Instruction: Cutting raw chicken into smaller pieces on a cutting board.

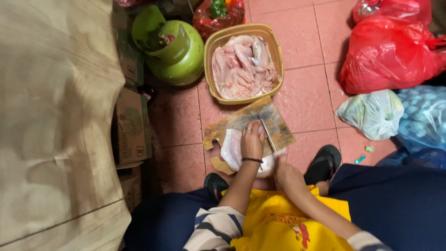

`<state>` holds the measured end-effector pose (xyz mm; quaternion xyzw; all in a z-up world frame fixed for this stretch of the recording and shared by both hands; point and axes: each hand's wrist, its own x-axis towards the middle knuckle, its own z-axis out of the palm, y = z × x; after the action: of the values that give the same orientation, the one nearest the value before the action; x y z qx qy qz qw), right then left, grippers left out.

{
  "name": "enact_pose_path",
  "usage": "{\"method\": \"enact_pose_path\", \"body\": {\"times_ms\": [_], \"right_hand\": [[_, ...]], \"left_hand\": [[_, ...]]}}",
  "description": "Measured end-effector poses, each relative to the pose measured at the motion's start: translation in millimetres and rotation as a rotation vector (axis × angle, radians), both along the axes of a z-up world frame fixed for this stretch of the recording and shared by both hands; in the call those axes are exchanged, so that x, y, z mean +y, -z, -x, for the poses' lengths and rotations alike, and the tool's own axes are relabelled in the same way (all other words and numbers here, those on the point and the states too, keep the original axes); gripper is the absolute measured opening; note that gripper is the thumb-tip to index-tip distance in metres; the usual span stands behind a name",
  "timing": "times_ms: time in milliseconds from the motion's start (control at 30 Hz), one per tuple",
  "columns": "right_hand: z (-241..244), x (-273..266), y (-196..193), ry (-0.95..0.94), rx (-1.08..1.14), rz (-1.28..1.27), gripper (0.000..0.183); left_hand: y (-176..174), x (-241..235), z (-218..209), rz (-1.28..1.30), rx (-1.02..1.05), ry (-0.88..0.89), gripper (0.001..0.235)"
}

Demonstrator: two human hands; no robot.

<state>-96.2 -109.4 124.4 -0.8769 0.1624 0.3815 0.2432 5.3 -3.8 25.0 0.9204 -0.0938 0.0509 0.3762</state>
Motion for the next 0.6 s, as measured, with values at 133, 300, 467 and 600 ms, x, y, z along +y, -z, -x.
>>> {"method": "enact_pose_path", "body": {"times_ms": [133,300,467,600], "right_hand": [[-41.9,9.2,12.5,0.157,0.043,-0.023,0.038],[-37.3,13.6,-10.1,0.471,0.137,-0.095,0.092],[13.7,2.2,-13.5,0.176,0.166,-0.025,0.055],[-1.8,-6.8,40.1,0.070,0.027,0.011,0.037]], "left_hand": [[-5.7,1.2,1.5,0.008,-0.009,-0.001,0.034],[-4.2,0.5,2.5,0.004,-0.028,-0.022,0.033],[5.1,-4.8,7.0,0.045,-0.016,-0.020,0.033],[-3.3,-1.5,7.4,0.051,0.006,-0.013,0.034]]}}
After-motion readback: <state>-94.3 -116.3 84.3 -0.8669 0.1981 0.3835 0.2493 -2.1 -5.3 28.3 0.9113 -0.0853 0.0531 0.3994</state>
